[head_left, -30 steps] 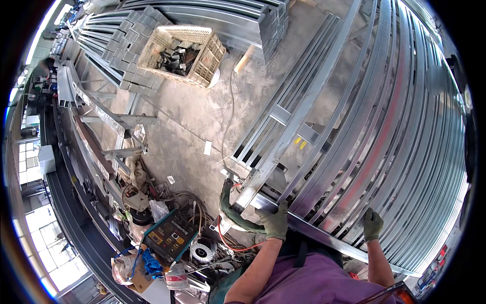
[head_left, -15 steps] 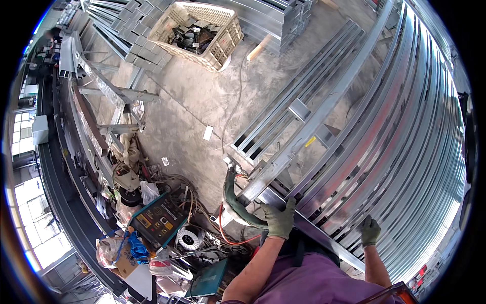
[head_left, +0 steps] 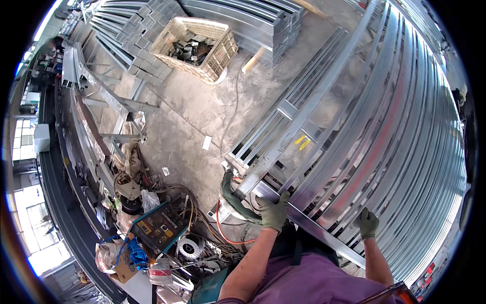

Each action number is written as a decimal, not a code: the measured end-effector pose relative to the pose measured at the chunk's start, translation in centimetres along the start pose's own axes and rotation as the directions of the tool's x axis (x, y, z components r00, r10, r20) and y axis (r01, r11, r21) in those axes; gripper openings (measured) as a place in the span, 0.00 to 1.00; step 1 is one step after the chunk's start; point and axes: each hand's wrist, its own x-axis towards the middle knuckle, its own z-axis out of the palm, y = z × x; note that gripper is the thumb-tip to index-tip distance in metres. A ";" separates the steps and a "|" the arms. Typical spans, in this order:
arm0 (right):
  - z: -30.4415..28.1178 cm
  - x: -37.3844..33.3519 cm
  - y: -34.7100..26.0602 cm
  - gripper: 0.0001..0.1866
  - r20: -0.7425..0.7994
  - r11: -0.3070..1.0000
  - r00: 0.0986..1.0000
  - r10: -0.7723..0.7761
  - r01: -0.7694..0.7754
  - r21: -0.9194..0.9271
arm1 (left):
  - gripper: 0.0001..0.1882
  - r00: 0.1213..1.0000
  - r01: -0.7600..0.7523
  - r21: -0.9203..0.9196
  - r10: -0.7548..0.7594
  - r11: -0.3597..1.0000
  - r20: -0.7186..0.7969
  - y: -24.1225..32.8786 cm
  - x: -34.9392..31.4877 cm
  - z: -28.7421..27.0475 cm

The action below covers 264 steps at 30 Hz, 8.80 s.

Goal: The person welds metal frame components using a handheld welding torch. They position metal bars on a large frame, apply welds at multiple joints, and reposition the frame to access different sections. The person wears gloves and uses a welding torch throughout the task.

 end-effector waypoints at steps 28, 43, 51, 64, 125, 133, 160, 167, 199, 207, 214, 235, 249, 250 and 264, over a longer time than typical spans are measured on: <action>-1.9 -0.9 -2.6 0.25 0.078 0.986 0.988 0.133 -0.140 0.087 | 0.16 0.794 0.503 -0.161 -0.380 0.849 0.474 -1.3 17.5 -16.7; -2.5 -0.5 -2.9 0.28 0.060 0.988 0.996 0.068 -0.076 0.136 | 0.28 0.927 -0.366 -0.185 0.339 0.912 -0.163 9.8 -2.8 -21.2; -1.9 0.4 -1.4 0.24 0.118 0.900 0.992 -0.034 -0.021 0.435 | 0.44 0.851 -0.525 -0.155 0.514 0.837 -0.109 10.4 -18.8 -15.2; -13.3 -4.9 -12.6 0.30 0.481 -0.064 0.796 -0.368 -0.537 0.841 | 0.43 0.349 -0.921 -0.024 0.850 0.389 0.395 6.4 -26.9 -6.1; -11.5 1.5 -17.8 0.23 0.671 0.645 0.410 -0.618 -0.223 0.731 | 0.79 0.806 -0.592 0.702 0.278 0.396 0.523 22.4 10.5 1.2; -8.2 2.3 -21.3 0.28 0.652 0.602 0.281 -0.705 -0.249 0.759 | 0.80 0.828 -0.558 0.713 0.230 0.425 0.512 22.8 10.4 1.0; -2.1 3.7 -21.2 0.29 0.714 0.605 0.199 -0.671 -0.410 0.683 | 0.79 0.833 -0.545 0.721 0.185 0.428 0.521 23.7 10.0 0.9; -2.8 5.3 -21.2 0.19 0.789 0.651 0.145 -0.597 -0.487 0.582 | 0.80 0.833 -0.544 0.708 0.185 0.452 0.522 23.3 10.2 0.7; -4.6 1.9 -22.1 0.29 0.626 0.579 0.264 -0.733 -0.240 0.779 | 0.81 0.829 -0.548 0.697 0.191 0.462 0.526 23.5 10.3 1.2; -4.9 1.7 -22.2 0.29 0.665 0.631 0.254 -0.703 -0.209 0.747 | 0.81 0.823 -0.558 0.690 0.204 0.461 0.530 23.6 10.3 1.1; -5.4 1.7 -22.3 0.29 0.691 0.649 0.238 -0.683 -0.238 0.723 | 0.81 0.820 -0.564 0.681 0.220 0.466 0.528 23.4 10.4 1.1; -5.6 1.4 -22.0 0.27 0.661 0.623 0.259 -0.704 -0.222 0.750 | 0.81 0.820 -0.567 0.682 0.243 0.462 0.518 23.3 10.5 1.0; -4.9 1.0 -21.0 0.27 0.636 0.604 0.284 -0.718 -0.201 0.771 | 0.81 0.821 -0.565 0.681 0.242 0.466 0.517 23.2 10.6 1.0; -4.8 0.9 -21.0 0.27 0.608 0.577 0.302 -0.734 -0.197 0.793 | 0.81 0.822 -0.565 0.682 0.241 0.465 0.516 23.2 10.5 1.0; -6.0 1.4 -21.0 0.26 0.740 0.716 0.234 -0.630 -0.193 0.671 | 0.81 0.825 -0.560 0.679 0.237 0.476 0.514 23.3 10.4 0.9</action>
